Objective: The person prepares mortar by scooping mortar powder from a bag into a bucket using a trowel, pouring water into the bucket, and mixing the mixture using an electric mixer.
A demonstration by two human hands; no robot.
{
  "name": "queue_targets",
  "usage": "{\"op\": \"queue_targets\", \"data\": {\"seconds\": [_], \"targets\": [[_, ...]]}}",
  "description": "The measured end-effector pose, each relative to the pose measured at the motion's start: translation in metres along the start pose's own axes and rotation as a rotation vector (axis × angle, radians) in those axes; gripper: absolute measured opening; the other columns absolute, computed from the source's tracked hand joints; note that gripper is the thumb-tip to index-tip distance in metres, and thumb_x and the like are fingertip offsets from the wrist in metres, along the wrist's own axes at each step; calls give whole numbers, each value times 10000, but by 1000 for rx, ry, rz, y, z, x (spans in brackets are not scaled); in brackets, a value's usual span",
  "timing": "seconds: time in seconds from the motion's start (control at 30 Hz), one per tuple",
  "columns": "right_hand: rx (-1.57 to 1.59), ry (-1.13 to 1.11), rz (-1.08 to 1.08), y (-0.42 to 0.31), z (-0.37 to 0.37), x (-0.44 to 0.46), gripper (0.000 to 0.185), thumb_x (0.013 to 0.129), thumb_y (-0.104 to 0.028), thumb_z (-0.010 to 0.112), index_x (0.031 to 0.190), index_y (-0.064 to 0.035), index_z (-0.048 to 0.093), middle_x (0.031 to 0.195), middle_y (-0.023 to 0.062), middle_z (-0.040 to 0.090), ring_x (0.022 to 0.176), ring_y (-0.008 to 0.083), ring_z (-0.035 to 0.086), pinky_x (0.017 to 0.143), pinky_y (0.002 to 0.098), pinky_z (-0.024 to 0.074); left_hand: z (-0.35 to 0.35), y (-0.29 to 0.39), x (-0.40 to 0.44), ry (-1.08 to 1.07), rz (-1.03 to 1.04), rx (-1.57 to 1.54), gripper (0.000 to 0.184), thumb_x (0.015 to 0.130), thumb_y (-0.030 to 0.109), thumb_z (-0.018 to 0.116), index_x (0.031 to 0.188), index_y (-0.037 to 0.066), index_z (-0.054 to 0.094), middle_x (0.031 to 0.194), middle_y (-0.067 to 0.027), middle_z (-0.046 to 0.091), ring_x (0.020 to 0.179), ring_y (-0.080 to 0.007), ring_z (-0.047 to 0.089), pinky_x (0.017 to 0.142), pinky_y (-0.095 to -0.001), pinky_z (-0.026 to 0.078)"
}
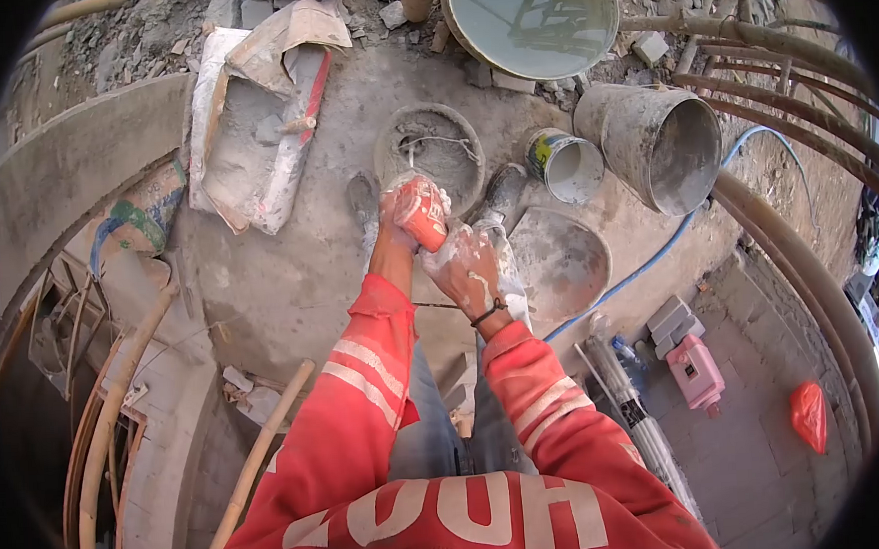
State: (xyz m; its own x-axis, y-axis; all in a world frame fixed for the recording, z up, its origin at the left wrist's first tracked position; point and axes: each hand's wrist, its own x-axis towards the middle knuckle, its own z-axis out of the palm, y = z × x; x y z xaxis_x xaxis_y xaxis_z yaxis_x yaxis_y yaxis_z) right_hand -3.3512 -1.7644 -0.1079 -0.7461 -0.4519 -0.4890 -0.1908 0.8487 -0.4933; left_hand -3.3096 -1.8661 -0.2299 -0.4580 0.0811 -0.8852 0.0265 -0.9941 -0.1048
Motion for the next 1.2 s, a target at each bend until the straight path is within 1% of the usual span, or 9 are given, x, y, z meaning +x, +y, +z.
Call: {"op": "queue_targets", "data": {"seconds": [0.2, 0.3, 0.4, 0.5, 0.6, 0.83, 1.0, 1.1, 1.2], "targets": [[-13, -47, 54, -17, -4, 0, 318, 720, -275, 673, 856, 10, 641, 799, 256, 627, 766, 423, 606, 672, 479, 491, -41, 1, 16, 21, 117, 383, 319, 880, 304, 438, 823, 15, 560, 748, -172, 584, 650, -331, 582, 591, -449, 520], [-54, 29, -37, -11, -2, -2, 325, 726, -286, 669, 863, 8, 643, 789, 252, 629, 750, 423, 610, 669, 474, 495, -9, 7, 1, -162, -52, -41, 321, 888, 296, 436, 854, 2, 560, 776, -181, 591, 684, -338, 589, 616, -465, 525], [-78, -32, 79, -19, -14, 5, 332, 731, -296, 662, 876, 2, 648, 775, 252, 630, 729, 422, 615, 663, 469, 498, 3, 7, 0, -190, -146, -176, 337, 897, 313, 434, 889, 4, 567, 830, -181, 601, 748, -336, 596, 660, -482, 528], [-45, -63, 79, -1, -13, 9, 335, 734, -301, 657, 890, -4, 653, 766, 252, 630, 719, 423, 618, 658, 467, 498, 40, -1, -14, 182, -145, -281, 382, 894, 359, 412, 937, 18, 581, 879, -183, 607, 804, -340, 597, 691, -494, 522], [-41, -76, 107, 4, -24, 11, 334, 724, -302, 664, 861, 3, 650, 765, 250, 635, 731, 414, 623, 659, 466, 495, 2, -12, 25, -167, -249, -290, 438, 877, 412, 399, 966, 29, 592, 877, -182, 614, 799, -356, 603, 677, -498, 523], [134, -106, 312, 23, -34, 3, 331, 716, -289, 680, 849, 12, 645, 725, 245, 623, 735, 409, 619, 657, 465, 493, 7, -28, 28, -130, -273, -112, 446, 868, 416, 360, 910, 44, 604, 836, -188, 615, 736, -358, 606, 630, -484, 526], [87, -59, 252, 45, -14, -11, 334, 723, -326, 675, 809, -5, 656, 733, 241, 630, 712, 402, 621, 640, 461, 494, 21, -35, 14, -30, -242, -5, 440, 874, 395, 349, 881, 28, 592, 806, -185, 607, 706, -345, 600, 621, -466, 528], [47, 20, 163, 51, -19, -16, 332, 733, -349, 667, 782, -21, 658, 738, 239, 631, 700, 393, 622, 636, 460, 497, 14, -37, 19, -246, -222, -11, 415, 873, 377, 365, 888, 25, 583, 802, -179, 601, 702, -337, 598, 624, -460, 530], [28, -10, 154, 54, -17, -9, 326, 730, -340, 663, 791, -20, 651, 748, 222, 630, 704, 385, 619, 642, 457, 497, 25, -36, 21, 17, -174, 55, 393, 872, 366, 382, 892, 25, 576, 811, -176, 598, 705, -331, 599, 624, -453, 530]]}}
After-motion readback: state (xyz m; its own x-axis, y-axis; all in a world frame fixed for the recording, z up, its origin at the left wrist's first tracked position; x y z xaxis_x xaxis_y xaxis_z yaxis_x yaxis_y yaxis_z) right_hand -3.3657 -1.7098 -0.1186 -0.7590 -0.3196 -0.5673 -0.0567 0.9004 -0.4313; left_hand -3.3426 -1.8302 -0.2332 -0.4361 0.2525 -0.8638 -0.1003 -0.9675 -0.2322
